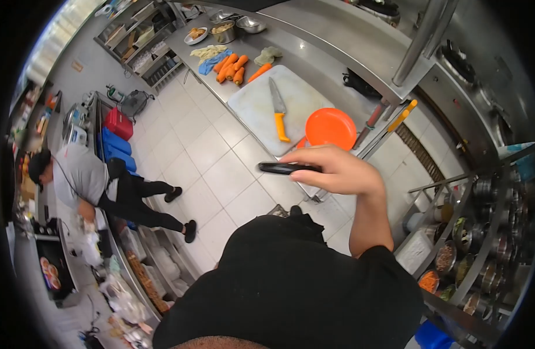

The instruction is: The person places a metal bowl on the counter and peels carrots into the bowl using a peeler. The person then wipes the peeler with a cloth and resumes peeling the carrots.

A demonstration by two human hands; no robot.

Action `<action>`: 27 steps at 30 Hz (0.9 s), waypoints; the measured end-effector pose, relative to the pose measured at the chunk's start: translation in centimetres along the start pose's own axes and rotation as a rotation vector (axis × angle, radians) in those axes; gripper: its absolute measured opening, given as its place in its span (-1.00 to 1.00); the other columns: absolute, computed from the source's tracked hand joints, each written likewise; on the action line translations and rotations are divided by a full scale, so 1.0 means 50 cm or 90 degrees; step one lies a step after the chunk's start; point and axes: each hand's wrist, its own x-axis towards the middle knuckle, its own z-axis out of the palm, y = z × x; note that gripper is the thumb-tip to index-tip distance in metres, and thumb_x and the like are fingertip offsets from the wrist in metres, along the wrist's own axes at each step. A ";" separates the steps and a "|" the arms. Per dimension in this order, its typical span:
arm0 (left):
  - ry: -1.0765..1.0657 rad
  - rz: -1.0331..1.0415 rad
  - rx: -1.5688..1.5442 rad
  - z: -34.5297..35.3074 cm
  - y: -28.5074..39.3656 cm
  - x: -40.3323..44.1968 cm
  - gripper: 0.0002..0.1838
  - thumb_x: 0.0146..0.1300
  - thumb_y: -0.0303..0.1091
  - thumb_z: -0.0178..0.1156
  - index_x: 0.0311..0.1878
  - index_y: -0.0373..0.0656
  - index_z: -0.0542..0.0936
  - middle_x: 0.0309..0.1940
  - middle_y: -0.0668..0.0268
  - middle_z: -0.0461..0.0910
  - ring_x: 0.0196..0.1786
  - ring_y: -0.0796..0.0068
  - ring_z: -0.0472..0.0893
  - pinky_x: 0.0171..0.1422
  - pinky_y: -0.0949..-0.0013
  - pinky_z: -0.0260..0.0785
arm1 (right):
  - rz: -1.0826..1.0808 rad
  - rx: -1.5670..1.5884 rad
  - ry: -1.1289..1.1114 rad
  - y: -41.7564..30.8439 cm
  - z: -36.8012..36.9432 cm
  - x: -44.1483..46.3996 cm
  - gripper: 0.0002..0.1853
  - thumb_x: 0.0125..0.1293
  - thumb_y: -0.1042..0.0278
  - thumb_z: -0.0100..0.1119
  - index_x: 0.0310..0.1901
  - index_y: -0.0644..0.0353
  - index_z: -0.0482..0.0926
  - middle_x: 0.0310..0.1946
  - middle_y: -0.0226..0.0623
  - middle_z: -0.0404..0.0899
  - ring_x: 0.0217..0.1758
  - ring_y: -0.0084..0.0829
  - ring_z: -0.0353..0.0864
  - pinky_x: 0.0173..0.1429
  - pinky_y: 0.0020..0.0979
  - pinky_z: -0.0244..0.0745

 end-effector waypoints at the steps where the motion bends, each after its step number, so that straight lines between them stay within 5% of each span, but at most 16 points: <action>1: 0.013 -0.002 -0.014 -0.018 0.012 0.002 -0.32 0.51 0.06 0.22 0.53 -0.14 0.43 0.41 0.10 0.55 0.36 0.10 0.59 0.31 -0.08 0.54 | -0.013 -0.039 -0.035 0.019 0.003 0.066 -0.59 0.54 0.31 0.29 0.32 0.30 0.63 -0.01 -0.19 0.76 -0.05 -0.38 0.71 0.05 -0.35 0.57; 4: 0.038 0.017 -0.028 -0.067 0.079 0.031 -0.31 0.51 0.09 0.22 0.54 -0.13 0.43 0.42 0.10 0.54 0.38 0.10 0.58 0.33 -0.07 0.52 | -0.029 -0.145 -0.068 0.067 0.041 0.210 -0.62 0.54 0.31 0.27 0.31 0.22 0.62 0.04 -0.09 0.75 0.08 -0.07 0.72 0.17 -0.15 0.60; 9: 0.053 0.154 -0.012 -0.170 0.305 0.158 -0.29 0.52 0.13 0.20 0.55 -0.13 0.42 0.43 0.11 0.54 0.41 0.11 0.57 0.37 -0.05 0.49 | -0.039 -0.159 -0.066 0.132 0.071 0.344 -0.66 0.51 0.39 0.20 0.25 0.20 0.60 0.01 -0.05 0.74 0.14 0.04 0.70 0.17 -0.01 0.57; 11: 0.027 0.237 -0.063 -0.209 0.417 0.192 -0.28 0.53 0.14 0.20 0.56 -0.12 0.42 0.43 0.11 0.53 0.42 0.11 0.56 0.38 -0.04 0.48 | 0.087 -0.202 -0.049 0.122 0.068 0.368 -0.72 0.49 0.37 0.22 0.17 0.19 0.60 -0.06 -0.06 0.75 0.08 0.06 0.72 0.12 0.02 0.58; 13: -0.063 0.350 -0.194 -0.264 0.573 0.159 -0.27 0.53 0.16 0.19 0.56 -0.12 0.42 0.44 0.11 0.53 0.43 0.12 0.55 0.40 -0.04 0.47 | 0.186 -0.232 -0.012 0.106 0.079 0.378 -0.79 0.47 0.35 0.25 0.07 0.18 0.61 -0.15 -0.08 0.76 0.00 0.06 0.74 0.05 0.04 0.58; 15: -0.226 0.486 -0.250 -0.319 0.778 0.005 -0.31 0.67 0.23 -0.05 0.55 -0.14 0.40 0.44 0.09 0.51 0.45 0.11 0.53 0.51 0.00 0.39 | 0.236 -0.288 0.053 0.123 0.102 0.387 -0.83 0.41 0.35 0.27 -0.02 0.15 0.62 -0.24 -0.10 0.77 -0.08 0.05 0.77 -0.01 0.06 0.59; 18: -0.383 0.703 -0.062 -0.364 1.006 -0.169 -0.29 0.68 0.23 -0.06 0.57 -0.17 0.37 0.50 0.12 0.48 0.49 0.09 0.49 0.56 -0.01 0.33 | 0.330 -0.241 0.094 0.110 0.135 0.387 -0.80 0.28 0.45 0.28 -0.06 0.11 0.66 -0.21 -0.11 0.77 -0.07 0.02 0.76 -0.02 0.03 0.60; 21: -0.431 0.873 0.312 -0.342 1.140 -0.313 -0.50 0.64 -0.08 0.15 0.44 -0.23 0.50 0.36 0.10 0.62 0.34 0.23 0.63 0.44 0.12 0.44 | 0.365 -0.241 0.134 0.102 0.156 0.392 -0.80 0.29 0.42 0.32 -0.06 0.13 0.65 -0.23 -0.12 0.77 -0.10 0.02 0.76 -0.02 0.02 0.59; 24: -0.492 0.784 0.628 -0.283 1.201 -0.384 -0.59 0.57 -0.25 0.26 0.34 -0.26 0.57 0.04 0.08 0.77 0.05 0.33 0.73 0.21 0.25 0.53 | 0.348 -0.254 0.232 0.096 0.165 0.380 -0.80 0.32 0.39 0.33 -0.05 0.16 0.65 -0.22 -0.13 0.78 -0.09 0.03 0.77 -0.02 0.03 0.59; 25: -0.460 0.753 0.661 -0.255 1.196 -0.381 -0.64 0.57 -0.25 0.28 0.26 -0.25 0.60 -0.20 0.10 0.76 -0.18 0.39 0.68 0.03 0.30 0.53 | 0.335 -0.261 0.269 0.100 0.168 0.368 -0.80 0.33 0.39 0.33 -0.04 0.17 0.65 -0.22 -0.13 0.78 -0.09 0.04 0.77 -0.02 0.03 0.59; 27: -0.487 0.814 0.614 -0.213 1.195 -0.400 -0.68 0.57 -0.26 0.30 0.22 -0.25 0.62 -0.24 0.11 0.73 -0.22 0.44 0.63 -0.02 0.31 0.50 | 0.334 -0.194 0.314 0.095 0.160 0.315 -0.77 0.37 0.36 0.34 0.02 0.18 0.68 -0.15 -0.12 0.79 -0.03 0.03 0.77 0.05 -0.01 0.62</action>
